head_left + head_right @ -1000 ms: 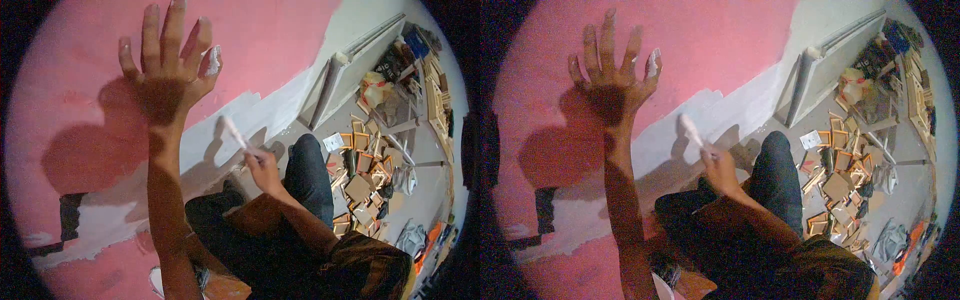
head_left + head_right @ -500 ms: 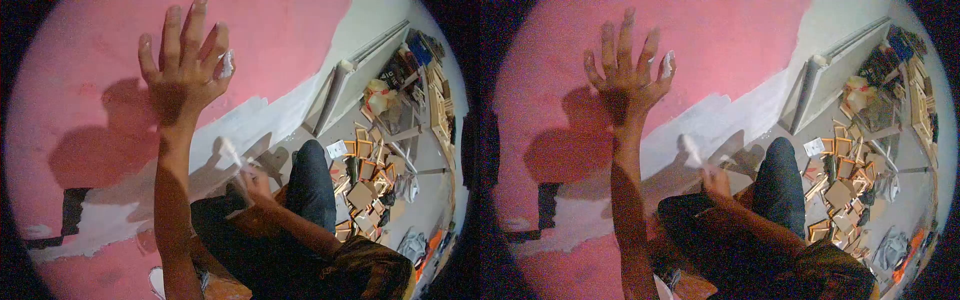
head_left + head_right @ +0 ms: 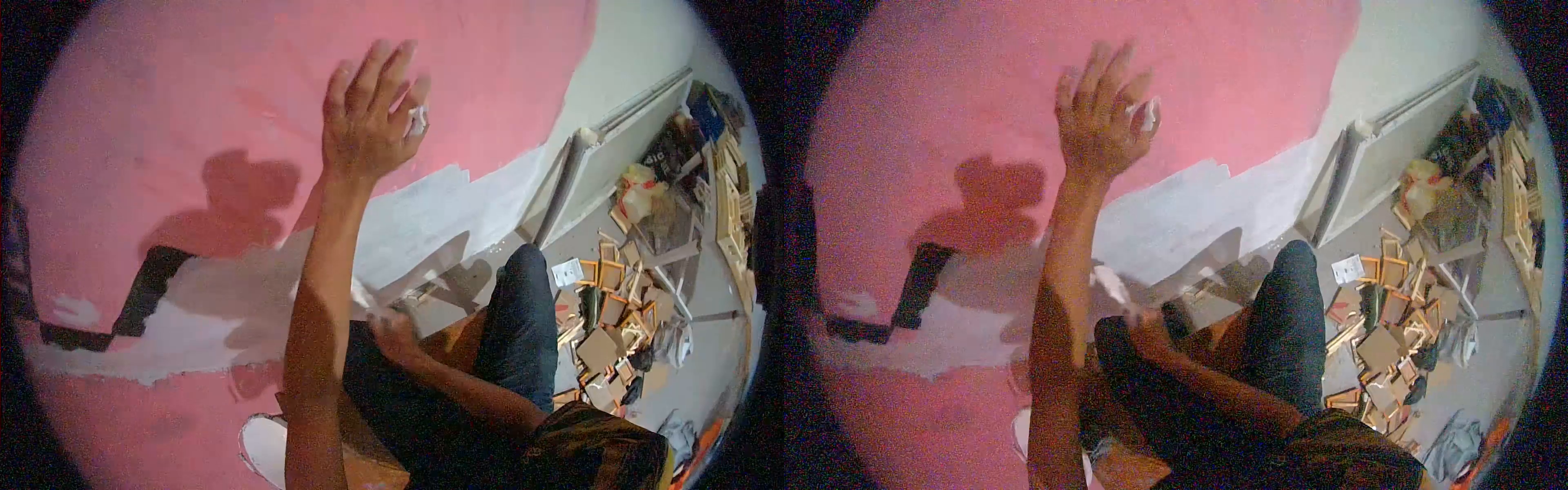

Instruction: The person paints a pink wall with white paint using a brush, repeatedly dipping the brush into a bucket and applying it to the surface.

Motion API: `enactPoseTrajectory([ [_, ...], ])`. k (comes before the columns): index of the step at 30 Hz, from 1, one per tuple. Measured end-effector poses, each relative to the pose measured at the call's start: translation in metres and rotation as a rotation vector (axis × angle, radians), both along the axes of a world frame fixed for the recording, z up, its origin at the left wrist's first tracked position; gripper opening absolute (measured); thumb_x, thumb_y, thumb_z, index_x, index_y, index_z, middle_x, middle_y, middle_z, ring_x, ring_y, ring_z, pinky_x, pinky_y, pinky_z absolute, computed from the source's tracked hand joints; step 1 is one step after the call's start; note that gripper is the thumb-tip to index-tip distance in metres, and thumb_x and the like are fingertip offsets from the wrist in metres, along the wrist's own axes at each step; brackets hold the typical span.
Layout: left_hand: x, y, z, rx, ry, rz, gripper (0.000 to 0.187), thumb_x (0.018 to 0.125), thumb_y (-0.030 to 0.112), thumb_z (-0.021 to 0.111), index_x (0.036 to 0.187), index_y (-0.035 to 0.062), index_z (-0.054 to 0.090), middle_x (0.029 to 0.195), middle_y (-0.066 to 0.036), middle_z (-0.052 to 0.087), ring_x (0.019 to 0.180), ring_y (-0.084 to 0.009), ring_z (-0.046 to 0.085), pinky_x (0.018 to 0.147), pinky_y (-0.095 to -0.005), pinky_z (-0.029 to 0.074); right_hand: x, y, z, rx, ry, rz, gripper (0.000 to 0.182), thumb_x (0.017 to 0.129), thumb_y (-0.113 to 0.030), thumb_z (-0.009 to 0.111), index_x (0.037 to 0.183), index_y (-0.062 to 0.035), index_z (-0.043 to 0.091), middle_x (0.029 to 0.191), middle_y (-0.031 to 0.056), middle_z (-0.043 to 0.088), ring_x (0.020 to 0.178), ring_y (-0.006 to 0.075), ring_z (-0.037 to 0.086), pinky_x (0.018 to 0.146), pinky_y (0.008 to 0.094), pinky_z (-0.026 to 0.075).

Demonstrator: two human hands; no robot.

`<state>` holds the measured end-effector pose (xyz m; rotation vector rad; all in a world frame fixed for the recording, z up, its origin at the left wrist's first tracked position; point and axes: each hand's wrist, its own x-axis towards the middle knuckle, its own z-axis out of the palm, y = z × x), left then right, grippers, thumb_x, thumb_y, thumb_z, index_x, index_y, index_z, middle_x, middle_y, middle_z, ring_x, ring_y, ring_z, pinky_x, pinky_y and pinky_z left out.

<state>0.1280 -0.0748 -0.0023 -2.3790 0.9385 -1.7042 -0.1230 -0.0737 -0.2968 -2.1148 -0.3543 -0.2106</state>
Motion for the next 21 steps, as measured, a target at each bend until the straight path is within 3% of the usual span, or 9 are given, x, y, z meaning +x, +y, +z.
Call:
enactPoseTrajectory([
  [1,-0.017,0.004,-0.003,-0.116,0.091,-0.091,0.033,0.082,0.026,0.063,0.114,0.0174,0.057,0.138,-0.006,0.051,0.129,-0.0296,0.045,0.106,-0.0499,0.03,0.0,-0.008,0.005,-0.03,0.059,-0.029,0.027,0.093,-0.012,0.054,0.113,0.0037,0.061,0.081,0.0173,0.066,0.073,0.026,0.061,0.068,0.0375,0.048],
  [3,-0.077,0.011,-0.014,-0.305,0.173,-0.133,0.038,0.079,0.014,0.069,0.115,0.0101,0.058,0.134,-0.014,0.052,0.124,-0.0335,0.049,0.101,-0.0466,0.038,0.026,-0.055,0.013,0.119,0.595,-0.039,0.026,0.094,-0.014,0.054,0.112,0.0025,0.063,0.081,0.0114,0.068,0.076,0.0205,0.061,0.07,0.0347,0.049],
  [5,-0.165,0.034,-0.078,-0.599,0.41,0.035,0.031,0.082,0.013,0.067,0.11,0.0061,0.059,0.127,-0.02,0.055,0.115,-0.0352,0.053,0.099,-0.0473,0.039,0.043,-0.103,-0.001,0.324,0.157,-0.099,0.027,0.095,-0.018,0.055,0.109,0.0022,0.064,0.078,0.0075,0.067,0.073,0.013,0.058,0.065,0.0332,0.048],
  [8,-0.301,0.057,-0.17,-0.968,0.487,0.229,0.025,0.088,0.017,0.061,0.107,0.0002,0.057,0.114,-0.021,0.059,0.105,-0.0367,0.055,0.092,-0.0472,0.044,0.062,-0.169,0.025,0.206,0.414,-0.166,0.034,0.096,-0.023,0.054,0.12,0.0004,0.06,0.068,0.0101,0.061,0.066,0.0092,0.053,0.059,0.0316,0.045],
  [9,-0.342,0.042,-0.12,-0.924,0.957,0.739,0.029,0.092,0.022,0.057,0.109,-0.0009,0.057,0.112,-0.021,0.058,0.106,-0.0367,0.053,0.095,-0.0474,0.042,0.066,-0.181,0.03,0.171,0.407,-0.173,0.038,0.097,-0.025,0.053,0.126,-0.002,0.057,0.065,0.0091,0.057,0.064,0.0098,0.051,0.059,0.0306,0.044],
  [12,-0.488,0.069,-0.253,-1.21,1.064,0.782,0.032,0.094,0.024,0.053,0.113,-0.0014,0.057,0.116,-0.022,0.057,0.113,-0.0338,0.05,0.098,-0.0453,0.039,0.079,-0.194,-0.022,0.09,0.124,-0.144,0.039,0.096,-0.026,0.052,0.128,-0.0028,0.056,0.065,0.0107,0.056,0.063,0.0108,0.051,0.057,0.0321,0.044],
  [16,-0.558,0.057,-0.285,-1.572,1.311,1.001,0.032,0.093,0.023,0.053,0.114,-0.0014,0.057,0.116,-0.022,0.057,0.113,-0.0333,0.05,0.097,-0.045,0.04,0.068,-0.171,-0.017,0.12,0.397,-0.03,0.036,0.095,-0.024,0.052,0.125,-0.0045,0.058,0.073,0.0174,0.064,0.065,0.0291,0.064,0.062,0.0406,0.049],
  [17,-0.566,0.054,-0.289,-1.612,1.335,1.028,0.032,0.093,0.023,0.053,0.114,-0.0014,0.057,0.117,-0.022,0.057,0.113,-0.0332,0.05,0.097,-0.0449,0.04,0.066,-0.166,-0.038,0.116,0.507,0.01,0.039,0.095,-0.023,0.055,0.13,-0.0044,0.055,0.085,0.013,0.068,0.078,0.0138,0.06,0.069,0.0323,0.049],
  [21,-0.577,0.044,-0.292,-1.734,1.361,1.062,0.032,0.093,0.022,0.054,0.114,-0.0013,0.056,0.117,-0.022,0.056,0.113,-0.0327,0.051,0.097,-0.0446,0.04,0.07,-0.149,-0.091,0.14,0.274,0.099,0.038,0.094,-0.021,0.056,0.128,-0.0031,0.057,0.103,0.0208,0.068,0.095,0.0198,0.064,0.077,0.033,0.048],
])
